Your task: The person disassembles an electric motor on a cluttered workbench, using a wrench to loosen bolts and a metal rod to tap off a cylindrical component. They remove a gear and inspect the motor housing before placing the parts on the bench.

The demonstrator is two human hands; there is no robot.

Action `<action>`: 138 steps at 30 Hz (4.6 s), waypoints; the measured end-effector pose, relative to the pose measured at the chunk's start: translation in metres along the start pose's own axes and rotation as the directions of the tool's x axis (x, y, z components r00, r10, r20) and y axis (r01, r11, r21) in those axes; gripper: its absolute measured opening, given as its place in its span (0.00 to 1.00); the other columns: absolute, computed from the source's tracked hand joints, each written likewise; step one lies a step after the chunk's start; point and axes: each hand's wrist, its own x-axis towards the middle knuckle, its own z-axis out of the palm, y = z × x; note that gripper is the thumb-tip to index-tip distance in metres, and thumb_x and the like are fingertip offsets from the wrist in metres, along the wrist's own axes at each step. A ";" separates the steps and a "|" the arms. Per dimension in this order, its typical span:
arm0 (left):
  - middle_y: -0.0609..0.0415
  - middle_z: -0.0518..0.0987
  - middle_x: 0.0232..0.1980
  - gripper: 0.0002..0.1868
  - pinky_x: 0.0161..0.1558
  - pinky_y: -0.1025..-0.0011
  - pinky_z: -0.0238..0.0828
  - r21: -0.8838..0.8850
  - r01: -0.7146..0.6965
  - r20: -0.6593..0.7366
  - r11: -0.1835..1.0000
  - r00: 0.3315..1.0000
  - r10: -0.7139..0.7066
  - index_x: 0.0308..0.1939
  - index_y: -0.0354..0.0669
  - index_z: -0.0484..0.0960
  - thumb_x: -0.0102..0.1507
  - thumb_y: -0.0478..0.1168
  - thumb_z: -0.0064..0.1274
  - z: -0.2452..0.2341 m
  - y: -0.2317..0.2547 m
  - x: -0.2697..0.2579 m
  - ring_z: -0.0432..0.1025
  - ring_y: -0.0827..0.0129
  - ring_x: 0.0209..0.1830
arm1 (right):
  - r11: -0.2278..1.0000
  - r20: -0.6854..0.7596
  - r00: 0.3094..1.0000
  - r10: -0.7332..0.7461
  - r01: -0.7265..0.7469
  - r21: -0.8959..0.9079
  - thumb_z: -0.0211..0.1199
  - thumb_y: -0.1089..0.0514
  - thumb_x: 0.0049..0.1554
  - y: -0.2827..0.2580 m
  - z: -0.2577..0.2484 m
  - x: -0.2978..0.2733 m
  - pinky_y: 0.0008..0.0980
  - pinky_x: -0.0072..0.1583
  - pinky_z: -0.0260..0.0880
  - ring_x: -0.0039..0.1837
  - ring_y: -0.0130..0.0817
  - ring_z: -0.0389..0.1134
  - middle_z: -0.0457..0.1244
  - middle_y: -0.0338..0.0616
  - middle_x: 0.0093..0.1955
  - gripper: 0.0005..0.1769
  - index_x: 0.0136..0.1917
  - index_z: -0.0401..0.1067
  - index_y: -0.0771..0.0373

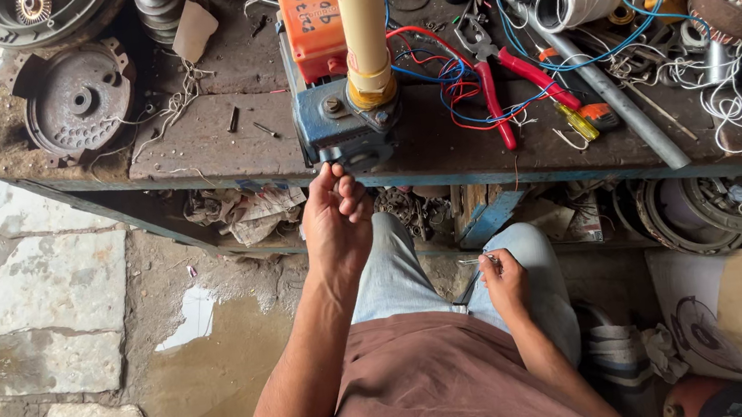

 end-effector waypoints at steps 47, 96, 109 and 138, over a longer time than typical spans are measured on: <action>0.55 0.79 0.26 0.12 0.24 0.76 0.68 0.738 -0.284 -0.032 0.612 0.891 0.452 0.36 0.34 0.82 0.70 0.40 0.52 0.041 0.003 -0.009 0.69 0.77 0.19 | 0.997 0.020 0.997 0.071 -0.072 0.042 0.64 0.57 0.61 0.010 0.004 0.010 0.26 0.37 0.68 0.35 0.24 0.66 0.67 0.40 0.36 0.09 0.47 0.73 0.66; 0.53 0.72 0.24 0.22 0.28 0.65 0.61 0.607 -0.265 0.745 -0.749 0.520 0.419 0.26 0.40 0.73 0.70 0.45 0.60 -0.027 0.173 0.114 0.65 0.66 0.22 | 0.909 0.625 0.777 -0.075 -0.205 0.364 0.59 0.65 0.60 -0.200 0.037 -0.029 0.31 0.52 0.72 0.51 0.32 0.72 0.72 0.46 0.49 0.11 0.57 0.74 0.65; 0.55 0.73 0.22 0.22 0.25 0.66 0.59 0.735 -0.224 0.647 -0.640 0.514 0.563 0.24 0.40 0.73 0.70 0.46 0.58 -0.036 0.177 0.120 0.64 0.68 0.19 | 0.903 0.449 0.829 -0.333 0.144 0.404 0.59 0.60 0.66 -0.303 0.136 0.009 0.24 0.43 0.74 0.48 0.26 0.73 0.71 0.43 0.52 0.09 0.57 0.74 0.66; 0.58 0.72 0.21 0.24 0.23 0.70 0.57 0.746 -0.250 0.637 -0.618 0.538 0.551 0.23 0.42 0.71 0.71 0.45 0.58 -0.047 0.178 0.128 0.62 0.74 0.18 | 0.835 0.323 0.901 -0.288 0.071 0.545 0.58 0.54 0.66 -0.306 0.162 -0.003 0.23 0.38 0.72 0.37 0.22 0.69 0.71 0.39 0.51 0.12 0.50 0.74 0.66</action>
